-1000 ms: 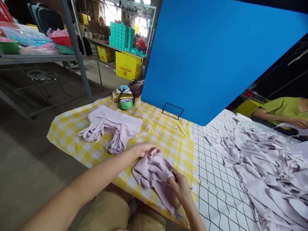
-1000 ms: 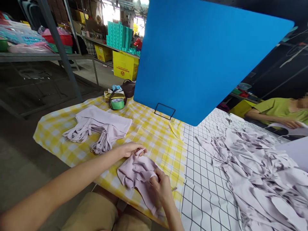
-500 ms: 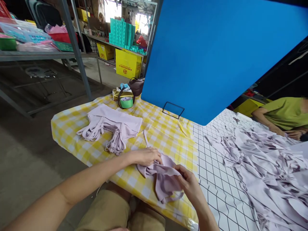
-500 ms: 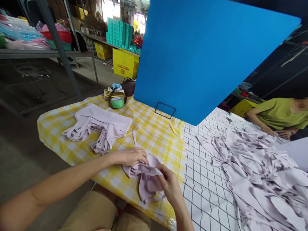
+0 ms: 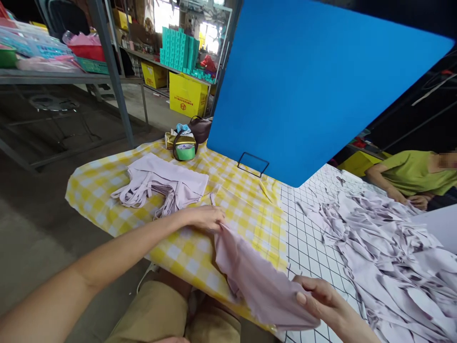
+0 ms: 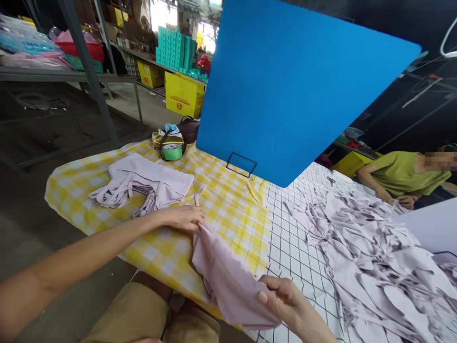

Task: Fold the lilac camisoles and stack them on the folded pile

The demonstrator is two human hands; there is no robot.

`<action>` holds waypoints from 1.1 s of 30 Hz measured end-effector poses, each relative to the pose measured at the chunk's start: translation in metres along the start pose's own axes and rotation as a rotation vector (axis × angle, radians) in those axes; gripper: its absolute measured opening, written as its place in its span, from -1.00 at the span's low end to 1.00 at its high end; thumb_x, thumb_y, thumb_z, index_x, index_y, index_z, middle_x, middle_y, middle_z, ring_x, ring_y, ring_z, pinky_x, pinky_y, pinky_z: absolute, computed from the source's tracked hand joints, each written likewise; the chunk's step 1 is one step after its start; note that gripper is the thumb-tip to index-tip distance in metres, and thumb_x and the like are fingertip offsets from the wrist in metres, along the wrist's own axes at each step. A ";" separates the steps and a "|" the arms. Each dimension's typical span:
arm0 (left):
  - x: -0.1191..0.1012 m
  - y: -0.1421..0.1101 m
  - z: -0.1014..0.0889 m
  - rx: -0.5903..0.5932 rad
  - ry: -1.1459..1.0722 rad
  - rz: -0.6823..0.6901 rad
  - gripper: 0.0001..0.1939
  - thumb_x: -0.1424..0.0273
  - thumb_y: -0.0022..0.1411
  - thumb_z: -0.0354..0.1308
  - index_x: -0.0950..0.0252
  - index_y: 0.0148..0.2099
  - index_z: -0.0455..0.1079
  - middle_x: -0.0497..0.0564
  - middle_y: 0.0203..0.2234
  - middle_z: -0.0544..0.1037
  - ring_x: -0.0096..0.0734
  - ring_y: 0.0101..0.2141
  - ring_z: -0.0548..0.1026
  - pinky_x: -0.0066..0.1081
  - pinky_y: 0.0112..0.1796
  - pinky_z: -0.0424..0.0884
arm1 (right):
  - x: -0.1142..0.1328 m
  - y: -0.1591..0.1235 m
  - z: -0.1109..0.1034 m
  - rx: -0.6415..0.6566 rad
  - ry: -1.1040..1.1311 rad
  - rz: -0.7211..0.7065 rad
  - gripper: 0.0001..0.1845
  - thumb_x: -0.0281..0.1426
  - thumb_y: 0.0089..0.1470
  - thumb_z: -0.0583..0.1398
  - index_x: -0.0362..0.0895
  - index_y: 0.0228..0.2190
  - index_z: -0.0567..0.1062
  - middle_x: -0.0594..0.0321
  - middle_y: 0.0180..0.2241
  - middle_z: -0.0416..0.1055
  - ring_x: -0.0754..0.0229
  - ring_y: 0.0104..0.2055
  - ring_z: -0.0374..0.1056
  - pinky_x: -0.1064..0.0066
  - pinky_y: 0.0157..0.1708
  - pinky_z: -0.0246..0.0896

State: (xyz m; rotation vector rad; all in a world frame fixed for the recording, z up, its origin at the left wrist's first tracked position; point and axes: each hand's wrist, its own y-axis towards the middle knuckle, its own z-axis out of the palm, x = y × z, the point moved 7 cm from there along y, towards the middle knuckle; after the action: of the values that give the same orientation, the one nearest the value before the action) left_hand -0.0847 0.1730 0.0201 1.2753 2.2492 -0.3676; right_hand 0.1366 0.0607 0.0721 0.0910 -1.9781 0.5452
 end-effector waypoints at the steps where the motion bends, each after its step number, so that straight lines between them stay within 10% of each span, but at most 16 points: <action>1: -0.003 -0.002 -0.009 -0.022 -0.086 0.003 -0.87 0.41 0.07 0.14 0.28 -0.50 0.41 -0.05 -0.49 0.43 -0.40 -0.33 0.37 -0.50 -0.31 0.23 | -0.003 -0.003 -0.002 0.017 -0.002 0.026 -0.67 -0.11 -0.05 0.22 -0.13 -0.54 0.49 0.26 -0.60 0.33 0.25 -0.56 0.23 0.45 -0.59 0.14; 7: -0.058 -0.030 -0.072 -0.056 -0.691 0.231 -0.72 0.20 -0.03 0.24 0.30 -0.57 0.41 0.03 -0.40 0.49 -0.21 -0.12 0.36 -0.36 -0.10 0.23 | 0.025 -0.026 -0.042 -0.238 0.241 -0.350 -0.69 -0.13 -0.05 0.20 -0.03 -0.67 0.42 0.21 -0.56 0.23 0.16 -0.50 0.22 0.35 -0.57 0.15; 11: -0.084 -0.037 -0.095 -0.131 -0.938 0.255 -0.58 0.04 -0.08 0.24 0.34 -0.57 0.37 -0.03 -0.61 0.37 -0.39 -0.43 0.38 -0.43 -0.37 0.28 | 0.032 -0.022 -0.062 -0.364 0.399 -0.455 -0.65 -0.11 -0.14 0.23 -0.05 -0.69 0.31 0.24 -0.60 0.15 0.22 -0.60 0.13 0.41 -0.69 0.01; 15: -0.104 -0.022 -0.090 -0.123 -0.909 0.213 -0.58 0.10 0.04 0.18 0.35 -0.59 0.25 -0.16 -0.69 0.16 -0.63 -0.63 0.11 -0.55 -0.61 0.06 | 0.029 0.015 -0.025 -0.100 0.342 -0.248 -0.65 -0.05 -0.12 0.22 -0.06 -0.43 0.40 0.32 -0.62 0.20 0.26 -0.62 0.15 0.44 -0.66 0.05; 21: -0.138 0.000 -0.069 0.082 -0.740 0.244 -0.75 0.25 0.17 0.08 0.33 -0.42 0.38 -0.11 -0.58 0.34 -0.59 -0.52 0.27 -0.58 -0.51 0.19 | 0.048 0.048 0.054 0.188 0.156 -0.214 -0.55 -0.10 -0.01 0.19 -0.03 -0.10 0.38 0.24 -0.39 0.41 0.16 -0.40 0.33 0.28 -0.36 0.27; 27: -0.130 -0.006 -0.079 0.043 -0.621 0.197 -0.73 0.24 0.16 0.09 0.33 -0.47 0.40 -0.16 -0.64 0.28 -0.62 -0.58 0.19 -0.57 -0.57 0.09 | 0.069 0.054 0.041 0.044 0.133 -0.430 -0.69 -0.12 0.03 0.16 -0.08 -0.55 0.42 0.21 -0.27 0.38 0.09 -0.13 0.27 0.25 -0.13 0.20; 33: -0.112 -0.017 -0.088 0.054 -0.631 0.176 -0.66 0.21 0.14 0.10 0.35 -0.54 0.33 -0.15 -0.69 0.16 -0.61 -0.62 0.10 -0.52 -0.61 -0.01 | 0.080 0.045 0.043 0.077 0.242 -0.445 -0.68 -0.12 0.13 0.03 -0.07 -0.51 0.30 0.30 -0.60 0.25 0.12 -0.33 0.32 0.21 -0.20 0.21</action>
State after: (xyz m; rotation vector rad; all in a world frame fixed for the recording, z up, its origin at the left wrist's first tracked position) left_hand -0.0797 0.1259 0.1551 1.1651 1.5956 -0.6615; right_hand 0.0506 0.0967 0.1114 0.4789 -1.6338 0.3230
